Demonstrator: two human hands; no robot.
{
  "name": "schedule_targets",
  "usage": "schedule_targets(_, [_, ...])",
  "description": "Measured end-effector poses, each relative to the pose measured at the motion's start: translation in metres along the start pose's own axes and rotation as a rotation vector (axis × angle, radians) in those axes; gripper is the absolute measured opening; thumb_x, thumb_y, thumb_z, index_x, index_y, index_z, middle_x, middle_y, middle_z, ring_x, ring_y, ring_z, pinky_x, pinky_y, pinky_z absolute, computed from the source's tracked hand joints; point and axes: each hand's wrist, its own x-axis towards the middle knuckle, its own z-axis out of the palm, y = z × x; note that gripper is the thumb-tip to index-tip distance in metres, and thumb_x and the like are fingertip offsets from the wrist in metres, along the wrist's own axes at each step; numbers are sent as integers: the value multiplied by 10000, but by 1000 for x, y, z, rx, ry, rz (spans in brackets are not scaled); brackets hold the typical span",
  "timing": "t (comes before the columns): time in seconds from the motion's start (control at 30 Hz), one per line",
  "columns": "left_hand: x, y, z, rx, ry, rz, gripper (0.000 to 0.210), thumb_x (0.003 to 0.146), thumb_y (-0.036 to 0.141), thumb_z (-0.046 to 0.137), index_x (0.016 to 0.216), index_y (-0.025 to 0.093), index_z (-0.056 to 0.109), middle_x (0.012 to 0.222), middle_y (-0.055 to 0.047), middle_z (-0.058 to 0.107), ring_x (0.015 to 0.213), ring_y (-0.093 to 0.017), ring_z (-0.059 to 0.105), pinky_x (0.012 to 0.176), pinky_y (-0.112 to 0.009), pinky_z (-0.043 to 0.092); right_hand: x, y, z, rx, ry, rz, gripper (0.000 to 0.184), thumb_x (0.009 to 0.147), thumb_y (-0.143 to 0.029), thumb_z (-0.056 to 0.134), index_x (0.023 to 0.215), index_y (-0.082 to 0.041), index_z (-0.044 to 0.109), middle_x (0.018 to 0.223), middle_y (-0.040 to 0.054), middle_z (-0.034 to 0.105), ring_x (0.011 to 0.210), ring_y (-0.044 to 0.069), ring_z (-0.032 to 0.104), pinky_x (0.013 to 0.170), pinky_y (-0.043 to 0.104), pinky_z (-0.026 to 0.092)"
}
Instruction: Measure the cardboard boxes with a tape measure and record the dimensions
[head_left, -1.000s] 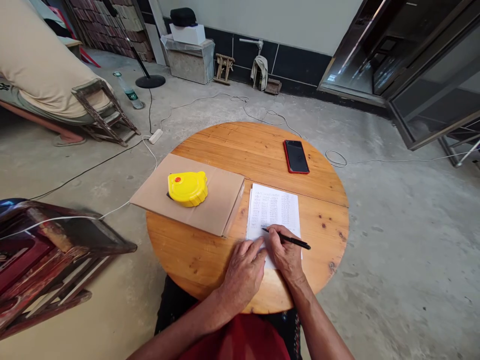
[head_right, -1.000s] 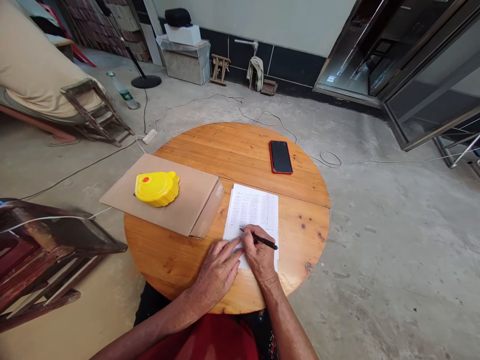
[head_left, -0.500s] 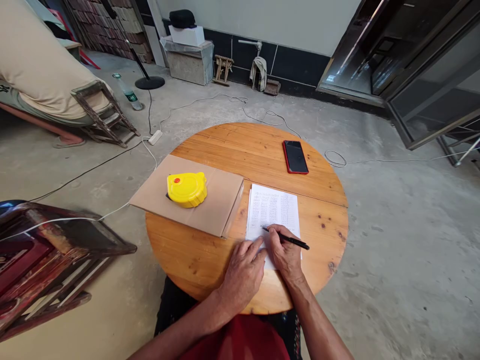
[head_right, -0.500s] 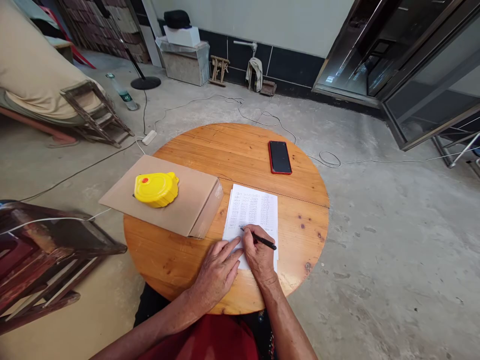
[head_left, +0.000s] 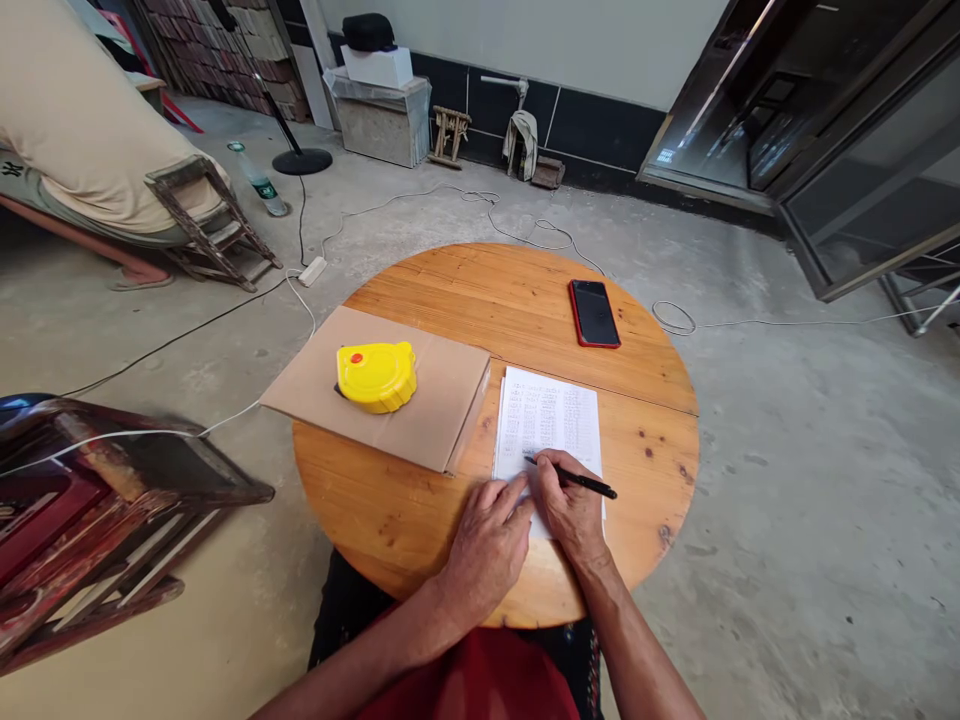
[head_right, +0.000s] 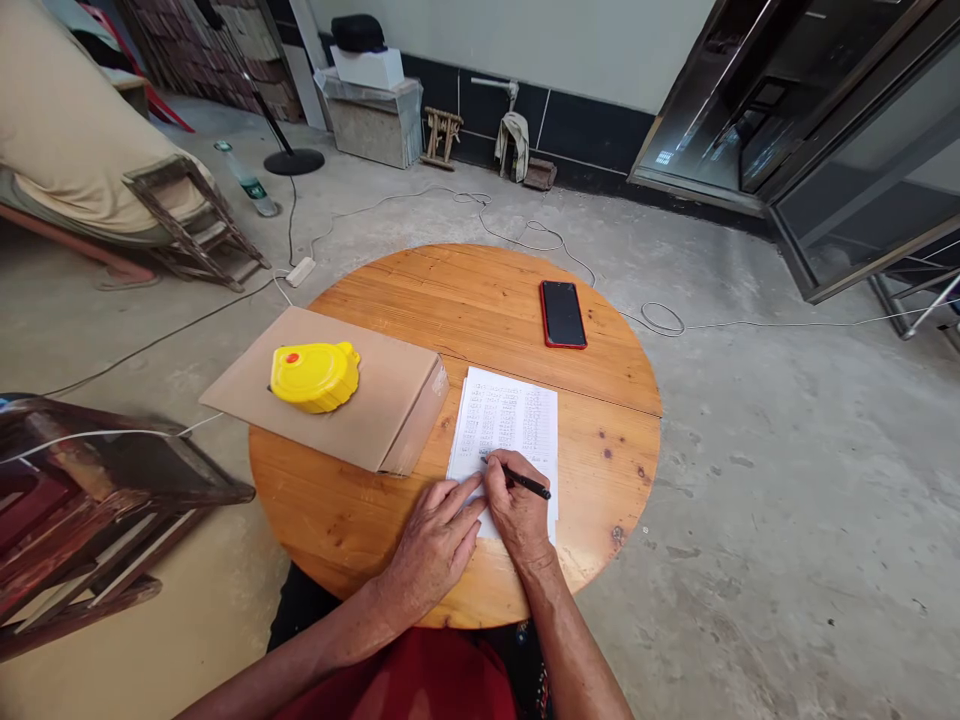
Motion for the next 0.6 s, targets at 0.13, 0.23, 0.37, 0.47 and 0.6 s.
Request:
schedule_targets(0.13, [0, 0, 0, 3, -5, -5, 340, 891, 75, 500, 1190, 182, 621, 1316, -88, 609, 1087, -243, 542, 954, -416, 486, 0, -2, -1, 24, 3, 18, 241, 915, -322, 521, 822, -177, 689, 749, 43, 719, 664, 177, 647, 620, 282, 515])
schedule_targets(0.23, [0, 1, -1, 10, -13, 2, 334, 889, 73, 498, 1177, 184, 624, 1313, -95, 611, 1079, -241, 546, 944, -424, 493, 1, -3, -1, 32, 8, 24, 241, 912, -324, 520, 828, -176, 691, 740, 41, 716, 651, 174, 641, 609, 279, 514])
schedule_targets(0.37, [1, 2, -1, 6, -15, -1, 330, 897, 84, 489, 1180, 190, 623, 1301, -99, 617, 1078, -238, 553, 942, -429, 496, 1, -3, 0, 25, 7, 11, 235, 906, -321, 524, 822, -179, 691, 752, 44, 721, 656, 176, 646, 603, 278, 515])
schedule_targets(0.47, [1, 1, -2, 5, -9, 2, 328, 901, 86, 488, 1185, 182, 621, 1299, -98, 618, 1079, -239, 550, 942, -423, 496, 1, -2, 0, 22, 10, 12, 232, 902, -319, 524, 811, -182, 687, 740, 39, 717, 652, 178, 643, 597, 277, 512])
schedule_targets(0.6, [1, 0, -2, 23, -20, 3, 301, 901, 89, 493, 1153, 177, 633, 1319, -91, 607, 1071, -248, 537, 933, -427, 499, 0, 0, -1, 56, 46, 53, 232, 901, -323, 520, 807, -184, 679, 735, 36, 712, 656, 178, 643, 612, 279, 514])
